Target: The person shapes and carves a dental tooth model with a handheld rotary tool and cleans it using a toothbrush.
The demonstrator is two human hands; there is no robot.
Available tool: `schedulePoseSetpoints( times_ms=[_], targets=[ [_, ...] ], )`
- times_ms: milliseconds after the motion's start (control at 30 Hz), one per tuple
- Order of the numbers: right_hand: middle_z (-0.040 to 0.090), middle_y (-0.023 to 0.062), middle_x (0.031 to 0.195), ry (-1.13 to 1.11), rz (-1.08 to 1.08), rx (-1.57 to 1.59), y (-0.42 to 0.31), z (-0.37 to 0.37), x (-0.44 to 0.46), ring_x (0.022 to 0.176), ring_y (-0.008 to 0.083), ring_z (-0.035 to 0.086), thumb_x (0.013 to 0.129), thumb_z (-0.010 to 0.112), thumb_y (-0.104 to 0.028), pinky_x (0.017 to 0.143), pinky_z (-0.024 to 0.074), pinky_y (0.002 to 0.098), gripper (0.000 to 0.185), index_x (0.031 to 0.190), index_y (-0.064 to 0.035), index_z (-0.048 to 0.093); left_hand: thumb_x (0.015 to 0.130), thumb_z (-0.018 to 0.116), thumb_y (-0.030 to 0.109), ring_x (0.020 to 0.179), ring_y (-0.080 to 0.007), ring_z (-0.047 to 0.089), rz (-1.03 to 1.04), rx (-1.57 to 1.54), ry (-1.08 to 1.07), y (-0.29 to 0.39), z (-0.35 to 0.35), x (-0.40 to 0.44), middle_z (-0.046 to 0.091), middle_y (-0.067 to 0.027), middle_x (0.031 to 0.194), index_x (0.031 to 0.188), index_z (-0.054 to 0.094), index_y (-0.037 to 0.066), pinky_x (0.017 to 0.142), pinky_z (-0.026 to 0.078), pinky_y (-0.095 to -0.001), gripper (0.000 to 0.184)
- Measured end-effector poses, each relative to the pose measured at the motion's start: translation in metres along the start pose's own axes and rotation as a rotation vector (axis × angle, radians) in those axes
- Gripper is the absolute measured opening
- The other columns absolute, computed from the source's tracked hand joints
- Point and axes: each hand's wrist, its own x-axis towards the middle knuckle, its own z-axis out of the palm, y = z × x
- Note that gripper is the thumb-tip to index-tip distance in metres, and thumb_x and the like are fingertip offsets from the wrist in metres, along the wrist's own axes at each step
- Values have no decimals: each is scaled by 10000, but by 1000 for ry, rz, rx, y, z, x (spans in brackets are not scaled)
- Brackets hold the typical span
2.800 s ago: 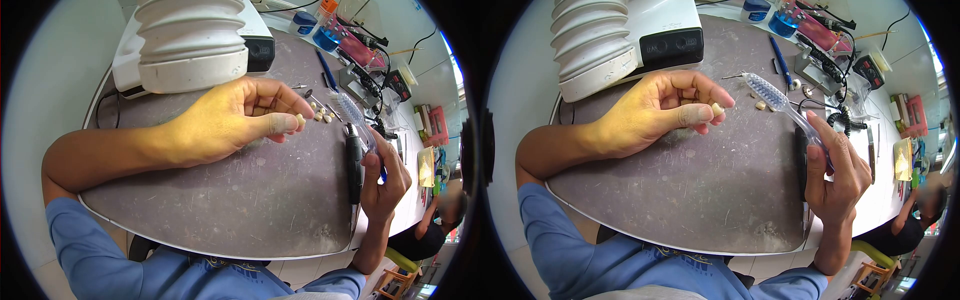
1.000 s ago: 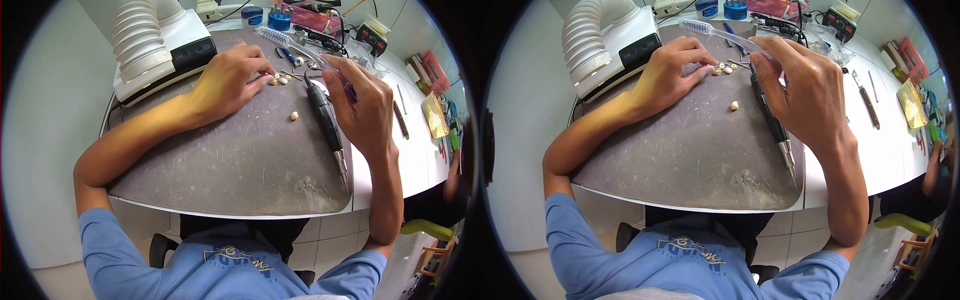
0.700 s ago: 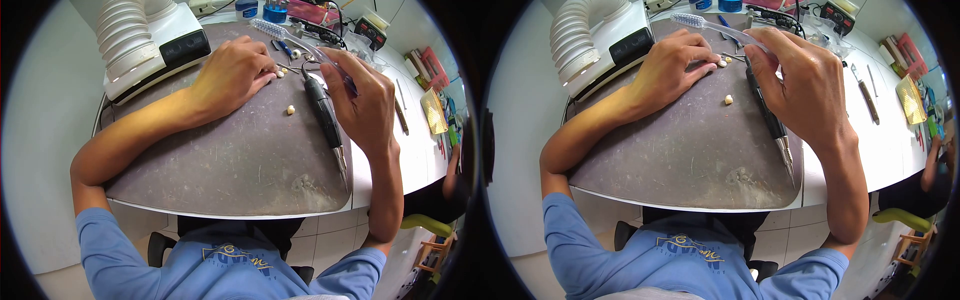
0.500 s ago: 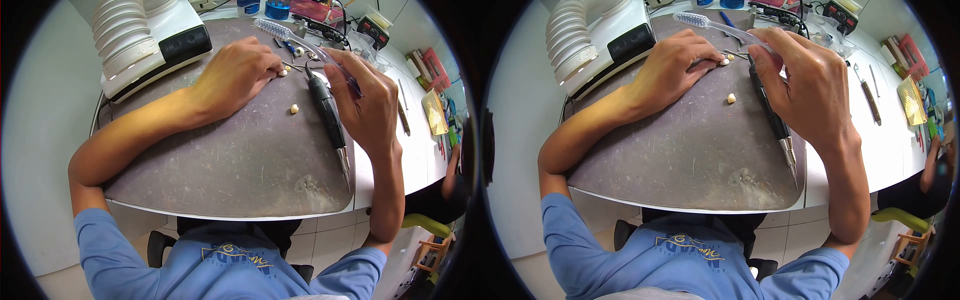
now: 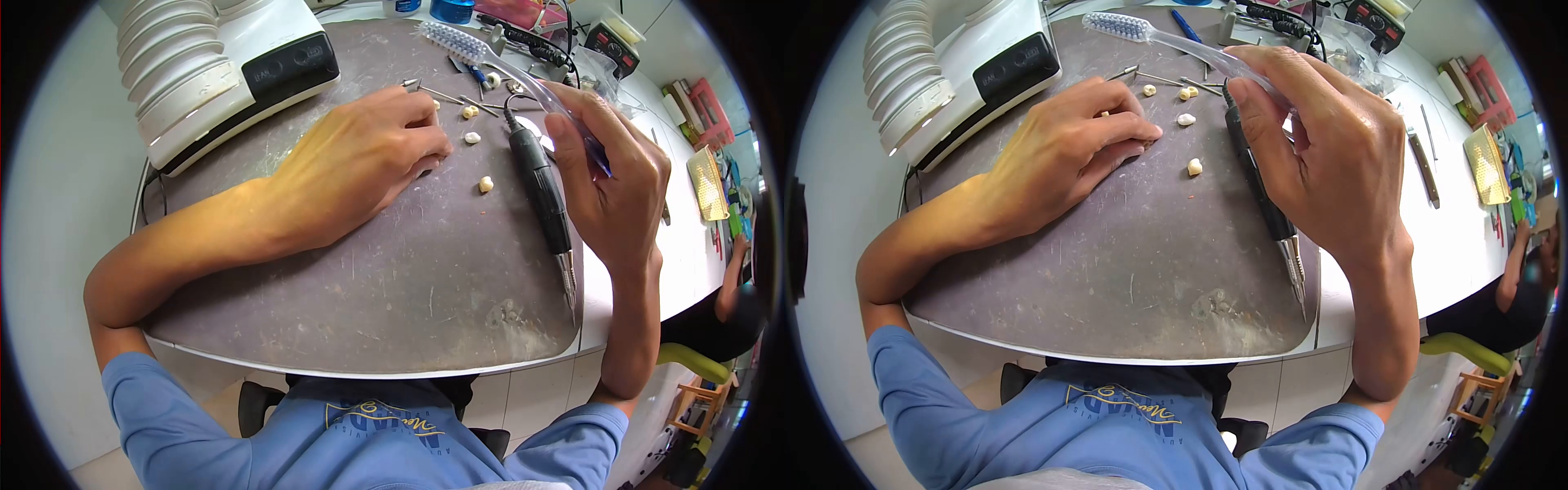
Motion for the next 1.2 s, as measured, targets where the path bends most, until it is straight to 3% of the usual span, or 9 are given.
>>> schedulePoseSetpoints(
  times_ms=[100,200,267,533,633,800,867,967,1200],
  targets=[
    [609,67,673,-1,7,-25,2,3,-1,546,91,487,915,630,-163,505,369,238,220,1072,-18,684,800,652,3,862,-302,566,13,1,-38,-2,-2,-3,569,-121,917,973,612,22,733,457,-377,178],
    [635,77,715,-56,21,-33,0,0,4,563,90,509,914,627,-148,516,385,233,225,1078,-3,679,838,635,-5,842,-239,596,-10,-144,-21,2,-11,-14,589,-102,914,999,588,13,728,474,-337,169],
    [648,85,745,-82,73,-35,-5,-3,5,581,96,531,914,623,-142,530,400,231,228,1080,6,677,882,600,-12,832,-148,602,-487,-776,-68,9,-20,-26,604,-75,943,1028,579,-1,736,489,-283,149],
    [673,121,792,-178,155,-25,-8,2,2,640,126,597,936,596,-170,578,448,253,254,1084,21,672,911,593,60,872,-71,566,-707,-1190,14,-9,-25,-23,600,-37,962,1111,592,-7,708,503,-211,211],
    [655,77,739,-107,45,-30,1,9,1,492,65,478,874,645,-92,428,341,201,198,1042,-1,697,906,599,62,866,-65,559,-690,-1167,-16,-10,-23,-23,595,-30,955,1119,589,-4,707,499,-201,224],
    [658,78,740,-105,41,-39,-1,8,2,478,63,475,866,658,-97,421,347,208,204,1043,-5,698,872,624,34,773,-61,563,-617,-969,-57,-13,-25,-21,598,-24,913,1048,627,4,637,487,-197,178],
    [662,81,746,-100,37,-7,-2,8,1,475,65,480,859,663,-95,413,357,213,204,1040,-8,700,822,667,3,712,-78,568,-313,-395,-23,-17,-25,-17,598,-29,877,1005,654,34,600,474,-209,186],
    [668,118,797,-177,128,-20,-12,2,2,572,99,531,910,593,-123,489,376,234,234,1083,9,678,776,703,-14,713,-128,580,-206,-249,33,-21,-15,-19,589,-52,860,993,668,59,610,473,-239,232],
    [662,103,782,-121,43,6,-4,1,1,558,90,510,895,615,-107,467,356,232,229,1087,-3,682,767,708,-11,763,-216,592,-84,58,141,-27,-9,-4,587,-76,870,965,675,42,651,481,-302,208]
  ],
)
